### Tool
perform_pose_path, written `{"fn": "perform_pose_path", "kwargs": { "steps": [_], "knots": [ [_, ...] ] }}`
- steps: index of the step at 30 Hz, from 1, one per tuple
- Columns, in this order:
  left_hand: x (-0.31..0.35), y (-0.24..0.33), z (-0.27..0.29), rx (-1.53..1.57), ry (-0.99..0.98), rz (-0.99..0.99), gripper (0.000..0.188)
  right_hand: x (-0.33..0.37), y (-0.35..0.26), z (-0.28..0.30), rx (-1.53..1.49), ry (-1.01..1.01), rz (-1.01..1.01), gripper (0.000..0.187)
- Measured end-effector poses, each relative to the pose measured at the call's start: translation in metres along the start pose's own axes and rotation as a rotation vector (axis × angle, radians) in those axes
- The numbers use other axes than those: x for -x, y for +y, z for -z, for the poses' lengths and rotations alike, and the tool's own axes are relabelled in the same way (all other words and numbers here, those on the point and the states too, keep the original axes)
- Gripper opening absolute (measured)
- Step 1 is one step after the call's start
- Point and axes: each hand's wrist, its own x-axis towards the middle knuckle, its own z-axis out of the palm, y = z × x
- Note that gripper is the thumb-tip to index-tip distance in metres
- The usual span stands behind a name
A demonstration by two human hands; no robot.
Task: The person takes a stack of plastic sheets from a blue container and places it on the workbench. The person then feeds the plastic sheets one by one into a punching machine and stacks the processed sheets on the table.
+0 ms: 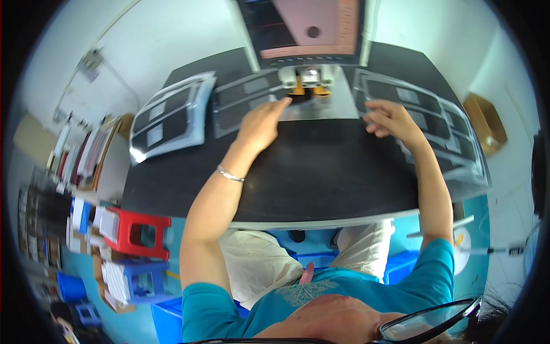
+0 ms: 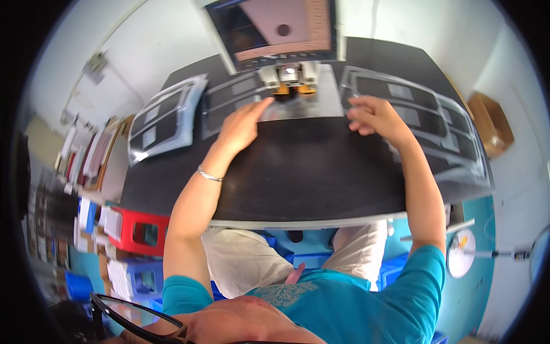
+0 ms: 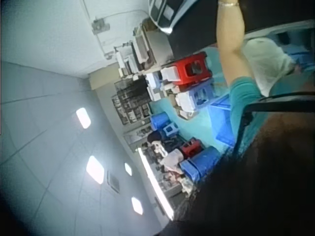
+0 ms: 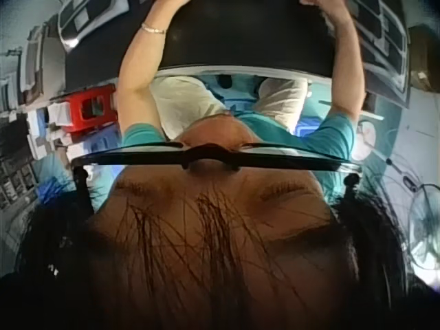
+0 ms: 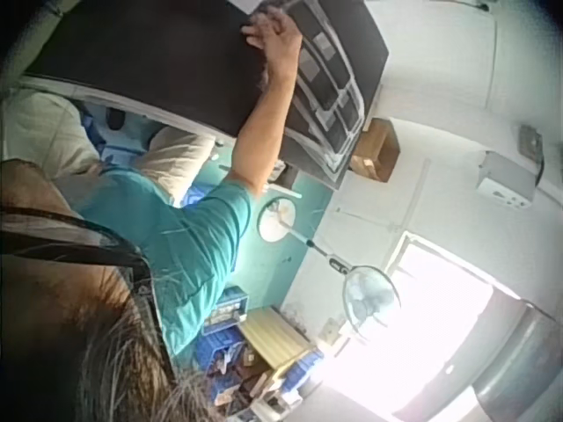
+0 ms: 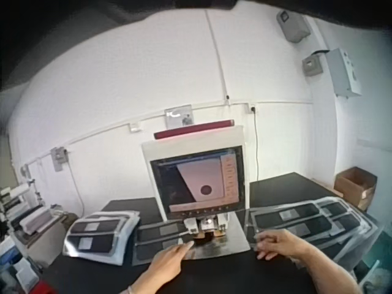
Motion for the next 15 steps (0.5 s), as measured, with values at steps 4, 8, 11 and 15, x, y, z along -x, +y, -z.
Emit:
{"fn": "perform_pose_path", "kwargs": {
  "steps": [4,8,11,15],
  "knots": [
    [0.011,0.054,0.022,0.161,-0.148,-0.081,0.070,0.008,-0.010,-0.014,-0.141,-0.101,-0.122,0.051],
    [0.024,0.086,0.027,0.293,-0.125,-0.322,0.062,-0.001,-0.007,-0.027,-0.272,-0.022,-0.158,0.051],
    [0.017,0.093,0.030,0.541,-0.097,-0.298,0.038,-0.013,0.005,-0.016,0.027,0.126,-0.040,0.035],
    [0.009,0.066,0.037,1.339,-0.195,0.172,0.004,-0.013,0.013,0.013,0.121,0.221,0.038,0.036]
  ]
}}
